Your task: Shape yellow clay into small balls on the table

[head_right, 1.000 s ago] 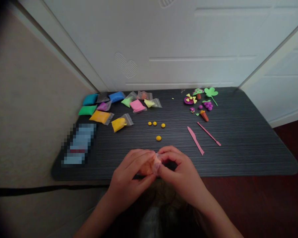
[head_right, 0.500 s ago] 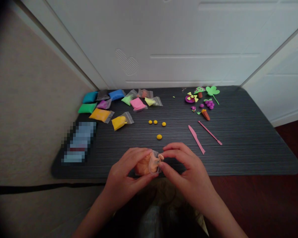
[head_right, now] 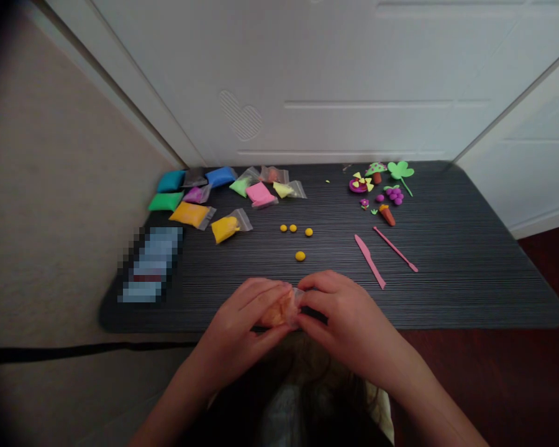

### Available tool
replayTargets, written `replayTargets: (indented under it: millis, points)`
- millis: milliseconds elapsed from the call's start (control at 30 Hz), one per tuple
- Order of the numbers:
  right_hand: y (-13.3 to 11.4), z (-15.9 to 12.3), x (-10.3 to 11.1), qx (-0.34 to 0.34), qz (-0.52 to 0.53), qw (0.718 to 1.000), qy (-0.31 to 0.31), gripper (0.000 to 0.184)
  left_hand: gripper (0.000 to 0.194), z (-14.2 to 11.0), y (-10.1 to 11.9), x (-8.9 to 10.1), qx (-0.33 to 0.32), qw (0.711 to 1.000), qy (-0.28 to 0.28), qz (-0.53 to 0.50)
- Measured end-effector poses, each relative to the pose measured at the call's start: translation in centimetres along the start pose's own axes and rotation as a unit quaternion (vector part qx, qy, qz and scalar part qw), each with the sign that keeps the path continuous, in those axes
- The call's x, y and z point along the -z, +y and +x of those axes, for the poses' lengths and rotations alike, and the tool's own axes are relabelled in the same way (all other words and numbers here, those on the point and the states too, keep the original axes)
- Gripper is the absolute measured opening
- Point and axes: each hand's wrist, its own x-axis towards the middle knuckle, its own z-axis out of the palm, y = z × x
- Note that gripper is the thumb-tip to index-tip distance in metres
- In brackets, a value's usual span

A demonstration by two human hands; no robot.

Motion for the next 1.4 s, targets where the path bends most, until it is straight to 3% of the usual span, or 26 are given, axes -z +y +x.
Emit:
replayTargets:
  millis: [200, 367, 467, 867, 1133, 1267, 1400]
  points:
    - [0.0, -0.2, 0.5, -0.008, 0.073, 0.997, 0.005, 0.008, 0.04, -0.2, -0.3, 0.2, 0.025, 0.999, -0.02, -0.014]
    - [0.5, -0.9, 1.2, -0.05, 0.122, 0.989, 0.06, 0.006, 0.043, -0.4, -1.1, 0.6, 0.077, 0.997, 0.0, 0.004]
    - [0.4, -0.7, 0.8, -0.036, 0.11, 0.99, 0.077, 0.014, 0.044, -0.5, -1.1, 0.8, 0.081, 0.997, -0.003, -0.012]
    - [0.2, 0.0, 0.7, 0.09, -0.053, 0.994, 0.011, 0.022, 0.048, -0.3, -0.8, 1.3, 0.143, 0.975, -0.079, -0.149]
    - [0.1, 0.1, 0.8, 0.163, -0.142, 0.976, -0.009, 0.021, 0.042, 0.2, -1.2, 1.4, 0.215, 0.924, -0.146, -0.281]
    - [-0.2, 0.5, 0.7, 0.173, -0.146, 0.974, -0.033, 0.018, 0.043, 0.1, -1.3, 1.1, 0.242, 0.908, -0.144, -0.31]
    - [-0.3, 0.4, 0.9, 0.138, -0.07, 0.987, -0.044, 0.014, 0.042, -0.1, -1.4, 1.0, 0.252, 0.902, -0.141, -0.32]
